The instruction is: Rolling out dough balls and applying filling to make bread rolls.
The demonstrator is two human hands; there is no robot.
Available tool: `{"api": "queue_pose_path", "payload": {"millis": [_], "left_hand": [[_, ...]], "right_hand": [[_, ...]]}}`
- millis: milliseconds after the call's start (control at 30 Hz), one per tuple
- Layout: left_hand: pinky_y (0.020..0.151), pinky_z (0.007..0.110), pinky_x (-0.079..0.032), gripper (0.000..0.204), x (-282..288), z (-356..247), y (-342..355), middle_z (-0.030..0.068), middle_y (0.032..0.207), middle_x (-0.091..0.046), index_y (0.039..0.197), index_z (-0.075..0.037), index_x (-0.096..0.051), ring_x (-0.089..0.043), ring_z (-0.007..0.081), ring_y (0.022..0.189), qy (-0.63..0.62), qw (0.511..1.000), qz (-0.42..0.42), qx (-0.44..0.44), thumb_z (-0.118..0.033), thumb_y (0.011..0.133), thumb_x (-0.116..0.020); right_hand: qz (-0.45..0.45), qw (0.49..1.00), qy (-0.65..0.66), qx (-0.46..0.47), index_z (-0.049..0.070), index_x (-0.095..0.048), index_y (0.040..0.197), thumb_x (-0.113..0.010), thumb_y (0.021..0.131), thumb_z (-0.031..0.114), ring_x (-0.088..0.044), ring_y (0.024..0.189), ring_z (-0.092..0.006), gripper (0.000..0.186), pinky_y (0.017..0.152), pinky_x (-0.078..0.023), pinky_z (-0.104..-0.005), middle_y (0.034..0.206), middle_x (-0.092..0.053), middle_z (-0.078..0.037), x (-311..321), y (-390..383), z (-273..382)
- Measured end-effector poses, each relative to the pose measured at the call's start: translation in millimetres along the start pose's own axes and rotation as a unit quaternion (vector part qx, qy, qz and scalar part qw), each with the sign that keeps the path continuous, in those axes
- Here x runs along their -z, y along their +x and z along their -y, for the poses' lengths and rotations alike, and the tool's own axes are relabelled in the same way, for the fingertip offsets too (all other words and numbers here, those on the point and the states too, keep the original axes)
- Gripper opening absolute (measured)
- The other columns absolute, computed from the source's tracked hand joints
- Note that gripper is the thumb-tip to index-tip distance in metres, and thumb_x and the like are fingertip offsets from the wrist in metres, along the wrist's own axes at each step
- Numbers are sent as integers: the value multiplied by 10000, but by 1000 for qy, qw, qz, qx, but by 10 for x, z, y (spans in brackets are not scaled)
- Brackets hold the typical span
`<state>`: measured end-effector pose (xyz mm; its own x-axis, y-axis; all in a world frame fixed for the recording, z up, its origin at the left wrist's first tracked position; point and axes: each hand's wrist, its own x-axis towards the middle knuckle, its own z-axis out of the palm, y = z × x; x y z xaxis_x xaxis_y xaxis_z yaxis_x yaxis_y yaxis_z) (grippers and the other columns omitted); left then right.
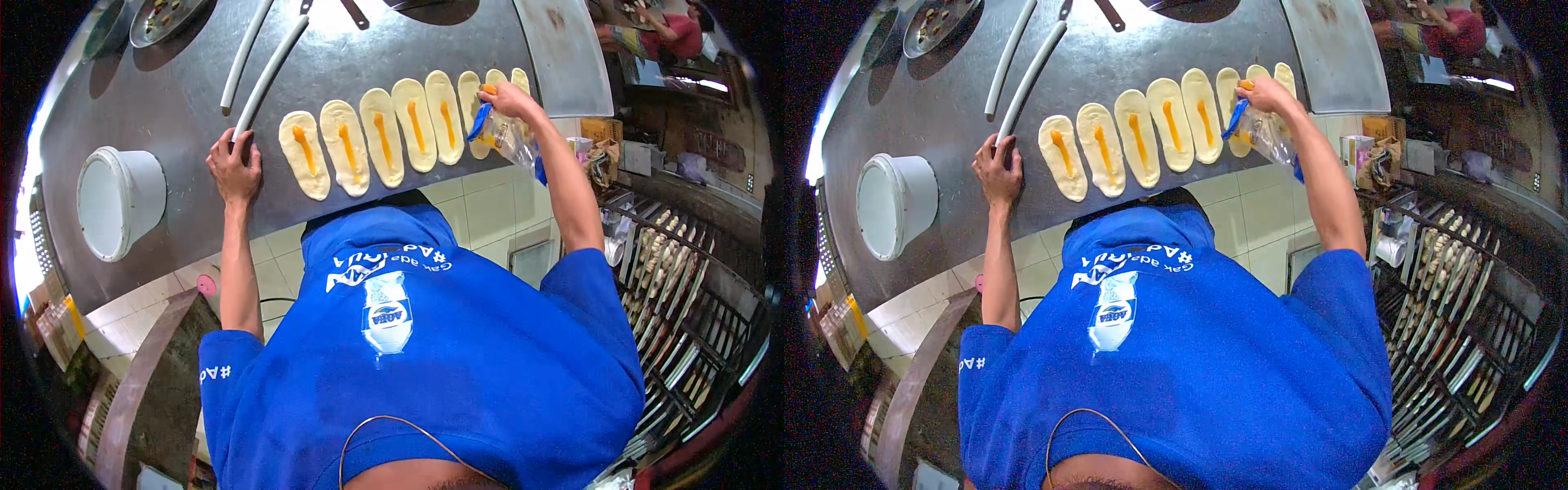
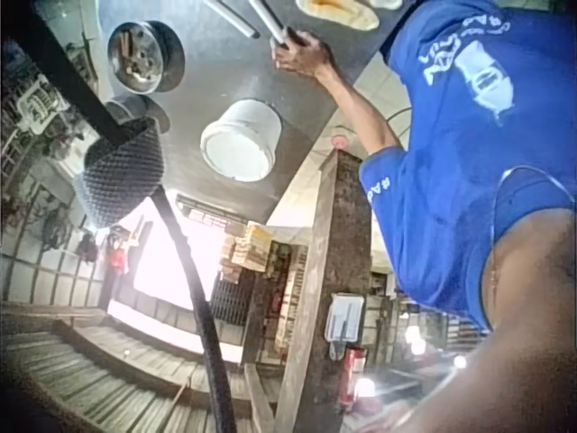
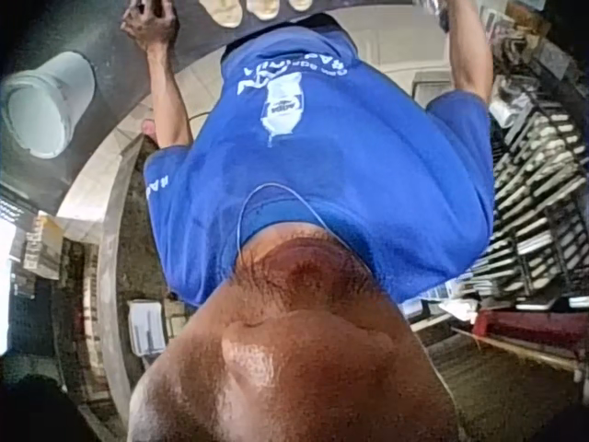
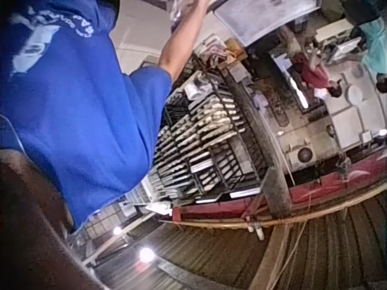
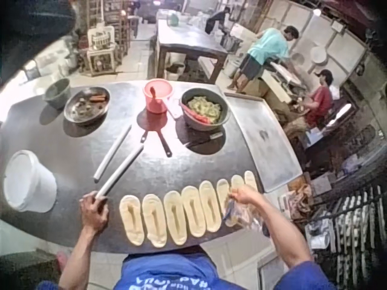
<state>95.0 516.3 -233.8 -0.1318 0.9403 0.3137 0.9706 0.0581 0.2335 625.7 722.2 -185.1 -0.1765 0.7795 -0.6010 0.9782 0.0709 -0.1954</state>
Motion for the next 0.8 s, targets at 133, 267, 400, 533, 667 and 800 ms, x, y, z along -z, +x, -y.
{"api": "queue_pose_path", "payload": {"millis": [133,267,400,533,667,800], "left_hand": [[967,383,-389,346,-29,-130,52,8,1290,-557,1200,-223,-651,-538,216,1108,0,1000,-3,-2,-173,859,-660],[970,387,-393,348,-59,-237,44,12,1287,-559,1203,-220,-650,-541,222,1106,1,1000,-3,7,-167,860,-655],[971,385,-397,360,-54,-313,31,16,1293,-559,1216,-221,-643,-543,225,1110,4,1000,0,10,-165,861,-650],[973,383,-399,364,-67,-343,23,17,1298,-558,1222,-222,-640,-543,228,1112,7,1000,-4,7,-163,864,-648],[973,383,-401,364,-119,-376,51,17,1303,-557,1225,-220,-638,-544,230,1112,4,1000,-6,0,-160,866,-646],[975,385,-402,361,-168,-399,75,17,1306,-556,1225,-215,-638,-544,231,1111,-1,1000,-9,-6,-157,868,-645]], "right_hand": [[78,996,-28,-36,-26,-690,986,-585,961,437,-548,622,-255,476,630,-482,-387,756,-640,-106,-66,10,-127],[137,988,-69,-18,-27,-704,976,-603,958,471,-549,612,-254,508,607,-477,-391,757,-637,-119,-177,-495,-143],[154,986,-68,-7,-37,-704,951,-569,977,485,-548,604,-244,540,604,-477,-406,758,-640,-114,-273,-821,-297],[89,992,-19,-82,-23,-687,940,-528,995,480,-552,641,-258,531,632,-475,-415,792,-654,-132,113,-590,-479],[-11,997,-38,-63,4,-676,963,-517,999,470,-542,642,-260,494,629,-468,-418,799,-662,-120,213,78,-1102],[85,995,-9,-52,7,-701,1011,-532,1006,431,-541,615,-228,456,611,-470,-385,762,-640,-71,52,216,-1520]]}}
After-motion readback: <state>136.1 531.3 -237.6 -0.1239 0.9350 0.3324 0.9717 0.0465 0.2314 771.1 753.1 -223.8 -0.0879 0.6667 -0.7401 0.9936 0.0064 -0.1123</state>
